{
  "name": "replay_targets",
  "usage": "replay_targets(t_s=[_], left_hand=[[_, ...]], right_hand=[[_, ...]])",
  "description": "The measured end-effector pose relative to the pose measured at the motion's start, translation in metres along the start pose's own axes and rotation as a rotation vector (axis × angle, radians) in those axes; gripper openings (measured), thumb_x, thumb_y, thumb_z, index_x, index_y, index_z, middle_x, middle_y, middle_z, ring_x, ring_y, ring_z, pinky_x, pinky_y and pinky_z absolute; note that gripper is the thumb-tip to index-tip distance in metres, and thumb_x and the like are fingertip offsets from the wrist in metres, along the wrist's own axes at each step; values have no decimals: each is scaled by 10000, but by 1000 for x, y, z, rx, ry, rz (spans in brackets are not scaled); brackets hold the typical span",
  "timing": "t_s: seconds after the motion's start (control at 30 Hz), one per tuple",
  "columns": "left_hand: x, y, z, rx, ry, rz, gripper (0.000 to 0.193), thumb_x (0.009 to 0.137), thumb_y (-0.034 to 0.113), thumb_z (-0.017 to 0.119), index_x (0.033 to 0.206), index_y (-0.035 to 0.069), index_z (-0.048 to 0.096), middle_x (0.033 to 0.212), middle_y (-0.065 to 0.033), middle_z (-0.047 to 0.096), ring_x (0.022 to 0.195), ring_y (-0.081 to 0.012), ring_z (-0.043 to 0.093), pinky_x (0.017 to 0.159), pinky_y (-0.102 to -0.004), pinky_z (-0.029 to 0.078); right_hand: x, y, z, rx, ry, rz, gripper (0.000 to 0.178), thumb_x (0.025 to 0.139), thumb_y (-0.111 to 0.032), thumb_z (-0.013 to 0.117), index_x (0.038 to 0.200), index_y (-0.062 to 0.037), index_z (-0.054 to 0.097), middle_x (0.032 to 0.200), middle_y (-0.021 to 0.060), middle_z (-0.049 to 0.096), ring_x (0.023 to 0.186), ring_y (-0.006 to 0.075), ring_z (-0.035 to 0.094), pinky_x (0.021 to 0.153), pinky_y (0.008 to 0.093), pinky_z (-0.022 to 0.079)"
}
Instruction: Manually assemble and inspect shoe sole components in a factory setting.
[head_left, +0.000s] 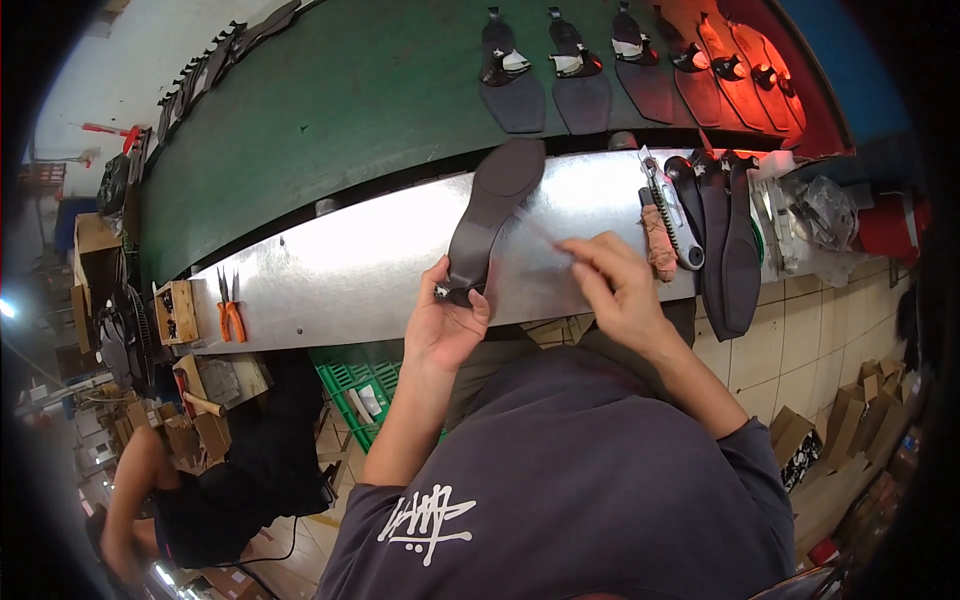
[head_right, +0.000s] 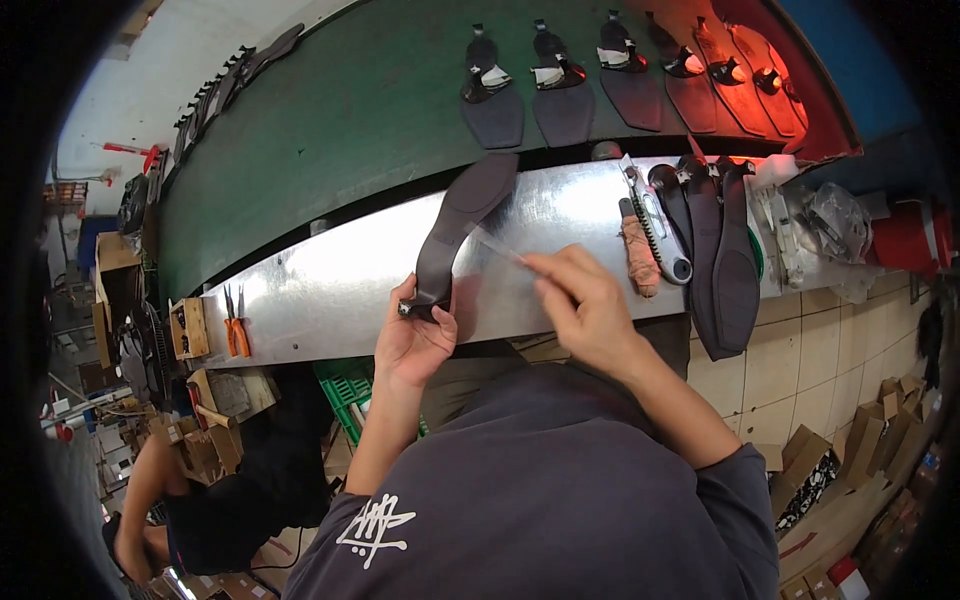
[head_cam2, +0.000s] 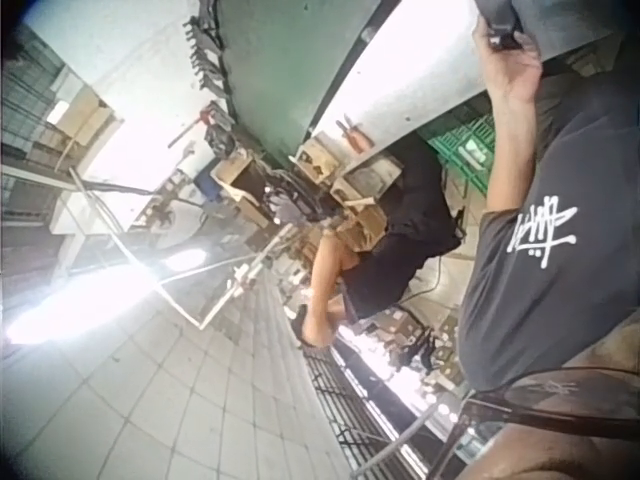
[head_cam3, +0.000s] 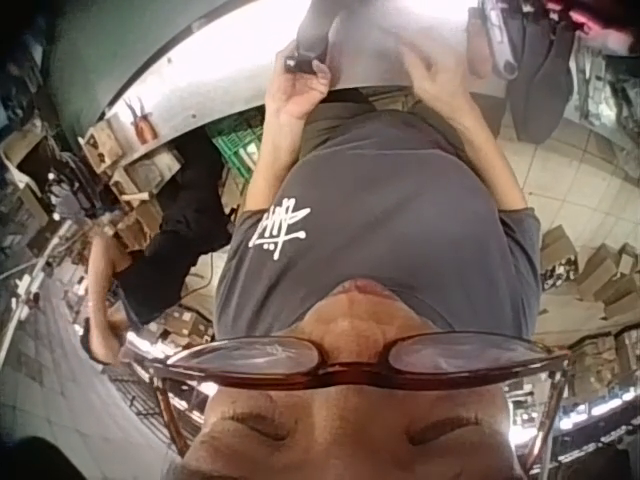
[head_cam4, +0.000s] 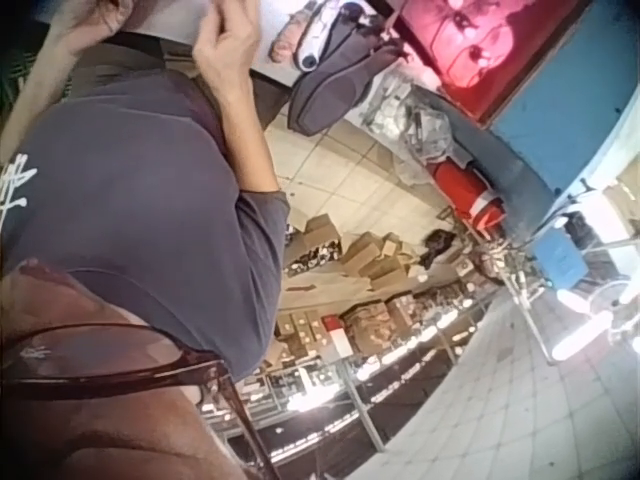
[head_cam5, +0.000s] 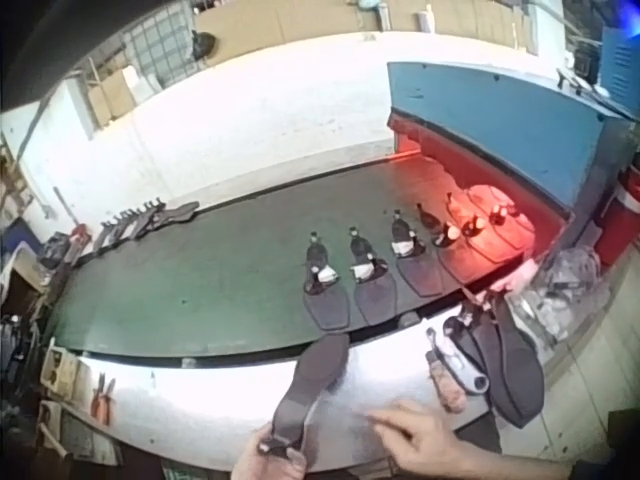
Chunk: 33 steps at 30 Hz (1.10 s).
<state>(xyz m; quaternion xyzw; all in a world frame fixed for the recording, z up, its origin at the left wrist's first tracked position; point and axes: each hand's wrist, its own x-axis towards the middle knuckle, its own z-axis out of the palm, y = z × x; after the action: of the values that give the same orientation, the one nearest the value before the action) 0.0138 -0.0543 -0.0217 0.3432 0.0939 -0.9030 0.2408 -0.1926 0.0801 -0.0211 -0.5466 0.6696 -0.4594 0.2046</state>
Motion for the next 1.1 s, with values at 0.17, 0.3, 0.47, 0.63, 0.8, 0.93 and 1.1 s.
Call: replay_targets(t_s=[0.17, 0.3, 0.47, 0.63, 0.8, 0.93, 1.1], left_hand=[[3, -27, 18, 6, 59, -78, 215, 896, 324, 657, 983, 127, 653, 930, -14, 686, 774, -110, 627, 486, -210, 432], [3, -40, 27, 87, 115, -37, 219, 909, 326, 641, 977, 118, 635, 852, -7, 674, 691, -95, 593, 443, -199, 382], [7, -45, 20, 150, 86, 15, 190, 901, 319, 651, 937, 134, 625, 819, 16, 659, 641, -85, 553, 432, -204, 349], [5, -47, 22, 154, 134, 25, 185, 879, 316, 683, 922, 147, 620, 810, 41, 646, 633, -77, 540, 439, -213, 345], [0, -47, 24, 234, 112, 143, 206, 907, 331, 649, 941, 130, 618, 840, 27, 642, 673, -75, 558, 444, -208, 341], [3, -49, 27, 501, 80, 485, 357, 969, 405, 535, 908, 68, 636, 830, -22, 663, 656, -74, 560, 464, -218, 367], [4, -49, 23, 796, 66, 865, 645, 1002, 526, 357, 780, -12, 634, 762, -130, 681, 646, -132, 610, 595, -250, 478]], right_hand=[[-9, -42, 11, 677, -410, 461, 655, 924, -41, 509, 1516, -147, 248, 643, -5, 589, 504, 50, 460, 520, 227, 417], [-18, -35, 23, 709, -366, 445, 646, 916, -41, 517, 1507, -143, 277, 650, 13, 597, 534, 72, 502, 545, 229, 432], [-20, -34, 28, 467, -185, 322, 526, 898, -11, 536, 1412, -71, 442, 670, 55, 603, 611, 104, 570, 601, 244, 461], [-20, -22, 31, 437, -73, 189, 402, 921, -29, 532, 1323, -21, 535, 693, 63, 590, 594, 98, 536, 575, 242, 443], [-13, -33, 11, 738, -227, 452, 394, 960, -74, 503, 1350, -17, 509, 669, 32, 569, 545, 69, 481, 515, 212, 389], [-15, -41, 8, 874, -478, 621, 572, 970, -110, 506, 1487, -58, 267, 661, 15, 550, 506, 52, 448, 486, 193, 366], [-17, -39, 21, 1005, -529, 722, 680, 969, -130, 528, 1519, -62, 133, 673, 22, 554, 494, 61, 451, 452, 192, 346]])
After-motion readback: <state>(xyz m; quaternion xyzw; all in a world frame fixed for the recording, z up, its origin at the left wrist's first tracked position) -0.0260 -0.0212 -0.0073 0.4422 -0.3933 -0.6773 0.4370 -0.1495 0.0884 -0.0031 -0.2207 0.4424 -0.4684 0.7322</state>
